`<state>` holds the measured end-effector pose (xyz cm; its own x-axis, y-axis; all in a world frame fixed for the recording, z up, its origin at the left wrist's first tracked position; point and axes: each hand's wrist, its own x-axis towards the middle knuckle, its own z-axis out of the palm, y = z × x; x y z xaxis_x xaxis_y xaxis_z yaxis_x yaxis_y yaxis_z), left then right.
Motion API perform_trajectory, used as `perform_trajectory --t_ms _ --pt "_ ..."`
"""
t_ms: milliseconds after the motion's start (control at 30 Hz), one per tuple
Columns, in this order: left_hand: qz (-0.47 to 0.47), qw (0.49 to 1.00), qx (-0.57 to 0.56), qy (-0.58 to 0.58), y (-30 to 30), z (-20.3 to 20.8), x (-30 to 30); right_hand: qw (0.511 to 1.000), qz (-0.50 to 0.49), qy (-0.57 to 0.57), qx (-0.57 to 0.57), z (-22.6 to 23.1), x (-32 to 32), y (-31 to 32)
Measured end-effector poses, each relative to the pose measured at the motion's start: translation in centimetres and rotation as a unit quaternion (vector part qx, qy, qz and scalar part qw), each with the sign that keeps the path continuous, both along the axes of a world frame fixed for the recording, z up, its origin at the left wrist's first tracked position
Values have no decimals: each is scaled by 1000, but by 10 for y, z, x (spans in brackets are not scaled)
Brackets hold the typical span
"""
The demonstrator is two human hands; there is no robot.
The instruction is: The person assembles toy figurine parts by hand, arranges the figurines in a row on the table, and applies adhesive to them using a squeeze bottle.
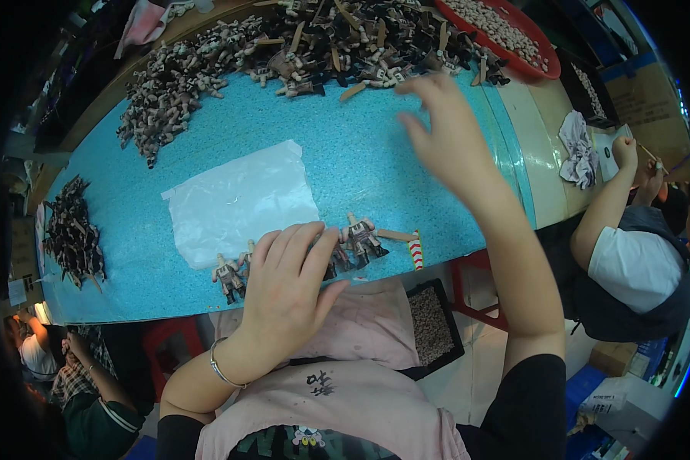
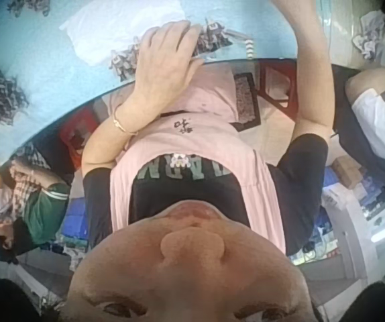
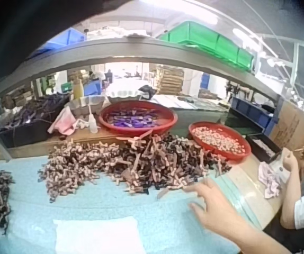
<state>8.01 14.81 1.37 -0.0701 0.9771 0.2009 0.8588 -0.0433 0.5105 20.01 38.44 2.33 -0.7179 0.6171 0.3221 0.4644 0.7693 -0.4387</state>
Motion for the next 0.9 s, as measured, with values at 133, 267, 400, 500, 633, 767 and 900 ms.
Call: perform_trajectory --t_ms 133,267,400,500,633,767,900 --pt "-11 1000 9 11 10 0 8 983 -2 -61 172 -20 -16 54" --pt "-18 1000 -1 23 17 -4 16 986 -10 -83 143 -24 -16 50" --pt "-9 999 -2 31 21 -10 18 990 3 -121 75 -13 -9 22" --pt "-1 999 17 32 21 -16 18 992 9 -123 -19 -2 0 -3" --pt "-7 1000 15 8 21 -13 20 991 77 -102 -28 5 13 -8" --pt "-8 1000 27 -11 16 -13 17 977 110 -144 116 4 26 0" --pt "-18 999 37 -28 17 -16 16 975 139 -165 -48 5 27 2"
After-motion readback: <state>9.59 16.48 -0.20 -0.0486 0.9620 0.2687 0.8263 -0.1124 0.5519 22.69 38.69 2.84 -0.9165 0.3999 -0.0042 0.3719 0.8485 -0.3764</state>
